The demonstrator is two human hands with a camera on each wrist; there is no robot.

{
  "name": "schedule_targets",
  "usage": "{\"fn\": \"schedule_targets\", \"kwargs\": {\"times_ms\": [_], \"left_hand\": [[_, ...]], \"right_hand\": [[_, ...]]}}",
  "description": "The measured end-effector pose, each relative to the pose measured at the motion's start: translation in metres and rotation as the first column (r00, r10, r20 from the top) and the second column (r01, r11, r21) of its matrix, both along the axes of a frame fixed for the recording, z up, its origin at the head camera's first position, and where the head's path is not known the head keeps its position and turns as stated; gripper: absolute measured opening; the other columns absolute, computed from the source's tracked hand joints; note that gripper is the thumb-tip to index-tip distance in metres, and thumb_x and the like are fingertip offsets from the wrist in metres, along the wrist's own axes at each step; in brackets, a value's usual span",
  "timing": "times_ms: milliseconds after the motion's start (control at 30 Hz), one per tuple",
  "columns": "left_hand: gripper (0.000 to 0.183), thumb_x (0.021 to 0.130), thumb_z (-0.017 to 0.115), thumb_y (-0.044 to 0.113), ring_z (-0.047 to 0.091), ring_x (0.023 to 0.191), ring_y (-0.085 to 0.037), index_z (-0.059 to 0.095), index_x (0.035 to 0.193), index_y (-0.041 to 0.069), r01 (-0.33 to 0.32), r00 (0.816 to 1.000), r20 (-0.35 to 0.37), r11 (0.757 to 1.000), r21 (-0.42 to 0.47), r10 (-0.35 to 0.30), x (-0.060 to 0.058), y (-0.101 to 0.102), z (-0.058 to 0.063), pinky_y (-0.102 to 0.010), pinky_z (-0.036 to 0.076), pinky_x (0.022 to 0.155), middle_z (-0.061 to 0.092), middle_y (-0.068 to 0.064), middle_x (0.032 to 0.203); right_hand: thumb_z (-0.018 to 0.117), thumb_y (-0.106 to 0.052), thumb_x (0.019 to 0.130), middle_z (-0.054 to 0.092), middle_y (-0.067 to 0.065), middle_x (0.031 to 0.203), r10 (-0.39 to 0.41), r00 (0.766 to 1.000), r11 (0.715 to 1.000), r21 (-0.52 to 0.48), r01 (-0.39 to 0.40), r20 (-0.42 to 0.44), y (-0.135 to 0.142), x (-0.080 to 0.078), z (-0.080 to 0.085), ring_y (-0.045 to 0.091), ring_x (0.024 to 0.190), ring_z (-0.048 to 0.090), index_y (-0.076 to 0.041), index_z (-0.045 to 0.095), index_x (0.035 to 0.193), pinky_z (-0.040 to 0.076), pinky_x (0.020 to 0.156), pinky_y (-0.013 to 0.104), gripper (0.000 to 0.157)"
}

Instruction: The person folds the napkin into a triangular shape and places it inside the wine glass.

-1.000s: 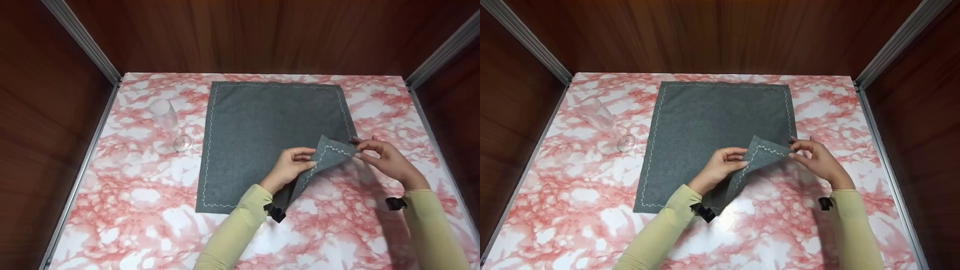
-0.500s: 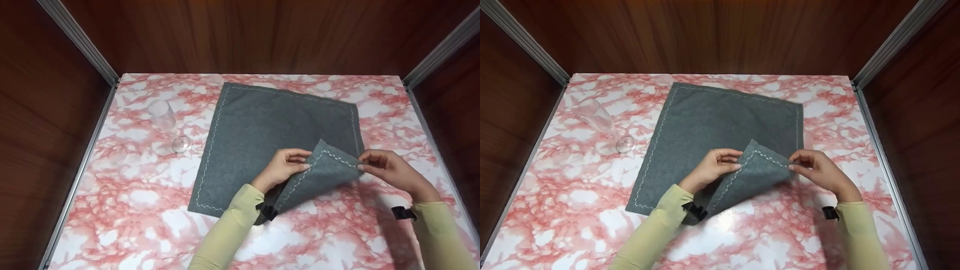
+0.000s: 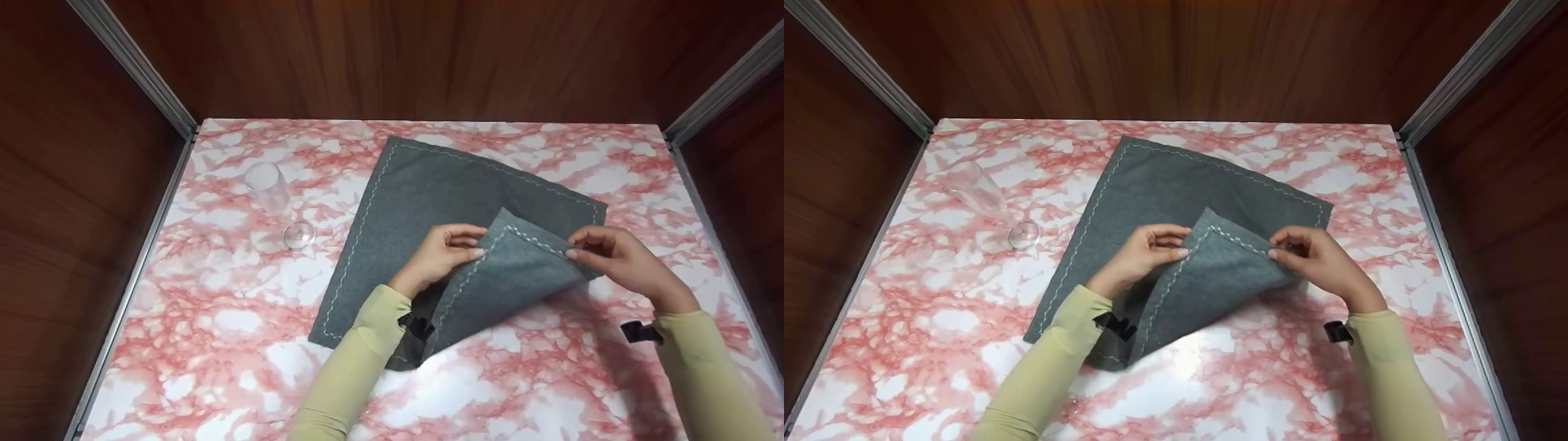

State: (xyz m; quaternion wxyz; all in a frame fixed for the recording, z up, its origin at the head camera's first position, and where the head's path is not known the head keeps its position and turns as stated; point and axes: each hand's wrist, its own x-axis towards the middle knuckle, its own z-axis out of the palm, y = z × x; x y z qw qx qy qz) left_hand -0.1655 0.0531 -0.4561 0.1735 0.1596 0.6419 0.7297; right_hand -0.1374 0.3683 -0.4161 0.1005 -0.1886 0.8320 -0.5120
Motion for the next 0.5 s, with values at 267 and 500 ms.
{"fn": "schedule_targets", "kwargs": {"times_ms": [267, 500], "left_hand": [[0.036, 0.083, 0.068, -0.008, 0.061, 0.087, -0.008, 0.063, 0.119, -0.007, -0.029, 1.000, -0.005, 0.999, 0.015, 0.029, -0.019, -0.013, 0.004, -0.021, 0.049, 0.074, 0.068, -0.009, 0.102], [0.039, 0.083, 0.067, -0.010, 0.060, 0.088, -0.010, 0.060, 0.121, -0.009, -0.054, 0.998, 0.014, 0.998, 0.039, 0.054, -0.035, -0.026, 0.004, -0.021, 0.049, 0.073, 0.068, -0.009, 0.101]], "right_hand": [[0.063, -0.005, 0.092, 0.063, 0.014, 0.082, -0.063, 0.997, 0.995, 0.072, 0.066, -0.034, -0.017, -0.023, 0.007, 0.009, 0.062, 0.050, 0.001, 0.066, 0.102, 0.043, 0.052, 0.025, 0.012], [0.063, -0.005, 0.092, 0.063, 0.013, 0.085, -0.057, 0.997, 0.997, 0.044, 0.059, -0.058, -0.043, -0.040, 0.026, 0.006, 0.068, 0.052, 0.008, 0.064, 0.103, 0.044, 0.056, 0.019, 0.017]]}}
